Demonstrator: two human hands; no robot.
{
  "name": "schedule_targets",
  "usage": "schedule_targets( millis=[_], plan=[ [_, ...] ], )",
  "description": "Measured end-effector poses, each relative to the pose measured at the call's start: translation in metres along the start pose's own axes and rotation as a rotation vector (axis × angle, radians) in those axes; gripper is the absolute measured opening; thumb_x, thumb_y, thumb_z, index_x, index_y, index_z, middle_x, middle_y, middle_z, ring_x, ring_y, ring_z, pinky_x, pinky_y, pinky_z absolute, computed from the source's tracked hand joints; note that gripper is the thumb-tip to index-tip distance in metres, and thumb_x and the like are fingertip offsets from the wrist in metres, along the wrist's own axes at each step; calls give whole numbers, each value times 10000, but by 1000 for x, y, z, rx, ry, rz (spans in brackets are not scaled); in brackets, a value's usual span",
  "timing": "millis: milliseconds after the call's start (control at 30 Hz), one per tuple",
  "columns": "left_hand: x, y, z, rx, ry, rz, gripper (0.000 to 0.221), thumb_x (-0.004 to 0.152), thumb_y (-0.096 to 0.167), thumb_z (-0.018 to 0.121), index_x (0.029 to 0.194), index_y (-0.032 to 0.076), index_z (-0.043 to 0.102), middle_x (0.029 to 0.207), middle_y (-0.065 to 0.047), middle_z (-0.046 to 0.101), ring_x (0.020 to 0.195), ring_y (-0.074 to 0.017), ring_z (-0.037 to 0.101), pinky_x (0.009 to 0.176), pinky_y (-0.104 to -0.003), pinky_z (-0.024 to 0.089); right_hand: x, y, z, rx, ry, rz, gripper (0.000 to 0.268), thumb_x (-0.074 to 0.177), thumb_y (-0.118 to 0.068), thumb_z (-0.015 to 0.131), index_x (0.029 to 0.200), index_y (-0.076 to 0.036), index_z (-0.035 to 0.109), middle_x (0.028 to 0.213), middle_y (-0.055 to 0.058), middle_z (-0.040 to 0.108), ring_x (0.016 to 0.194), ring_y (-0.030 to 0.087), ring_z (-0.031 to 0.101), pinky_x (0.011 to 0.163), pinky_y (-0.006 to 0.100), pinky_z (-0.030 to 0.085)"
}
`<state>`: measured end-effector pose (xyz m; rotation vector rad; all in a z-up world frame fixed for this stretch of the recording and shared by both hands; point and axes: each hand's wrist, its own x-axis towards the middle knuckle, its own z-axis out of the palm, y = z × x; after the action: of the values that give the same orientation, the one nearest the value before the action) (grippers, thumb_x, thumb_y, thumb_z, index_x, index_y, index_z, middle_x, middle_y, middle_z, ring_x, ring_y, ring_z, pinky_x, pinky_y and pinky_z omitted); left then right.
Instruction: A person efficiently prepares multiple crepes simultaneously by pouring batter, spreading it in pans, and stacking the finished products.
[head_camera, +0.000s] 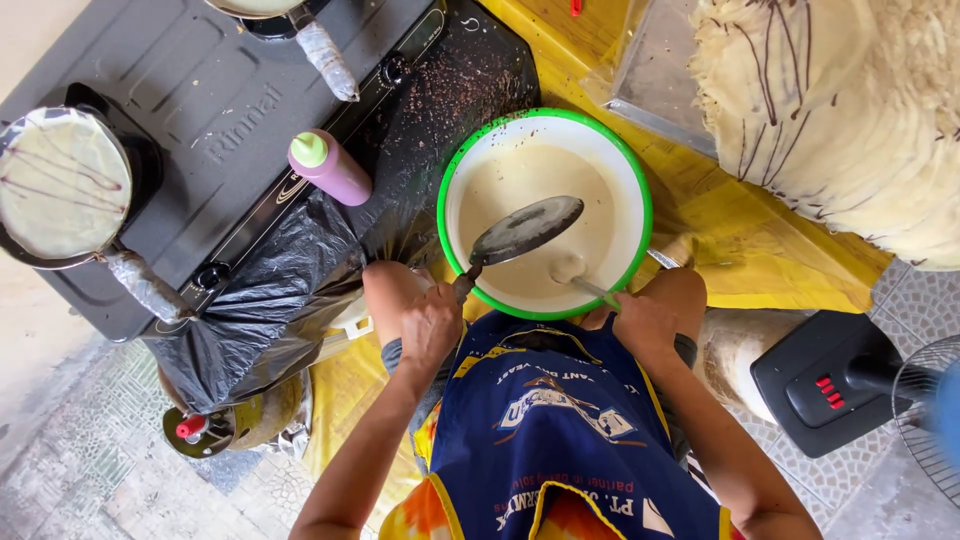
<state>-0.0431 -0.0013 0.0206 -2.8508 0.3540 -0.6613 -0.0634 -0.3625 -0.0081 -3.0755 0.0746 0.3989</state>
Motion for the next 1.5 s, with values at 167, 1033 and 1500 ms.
schedule_targets(
  millis=[167, 1033, 1500],
  plan=[
    [-15, 12, 22, 20, 10, -37, 139, 851, 268, 526, 731, 207, 495, 588, 78, 413, 441, -119, 512, 409, -276, 424, 4, 11, 16, -19, 5, -69, 378, 946, -305, 527, 1268, -344, 721, 860, -7, 735, 798, 233, 732, 688, 351, 533],
    [-49, 17, 78, -770, -242, -668, 190, 860, 203, 581, 673, 169, 588, 513, 17, 529, 389, -185, 564, 378, -349, 430, 59, -517, -95, 811, -558, -727, 656, 983, -548, 586, 1445, -86, 534, 1029, 98, 783, 1013, 290, 741, 887, 448, 594],
    [-35, 29, 40, -1710, -646, -1123, 298, 837, 239, 782, 566, 223, 659, 471, 43, 624, 364, -122, 624, 385, -256, 495, 62, -558, -221, 1665, -1350, -223, 290, 853, -320, 773, 1005, -158, 586, 619, -104, 434, 430, -22, 379, 363, 156, 282]
  ],
)
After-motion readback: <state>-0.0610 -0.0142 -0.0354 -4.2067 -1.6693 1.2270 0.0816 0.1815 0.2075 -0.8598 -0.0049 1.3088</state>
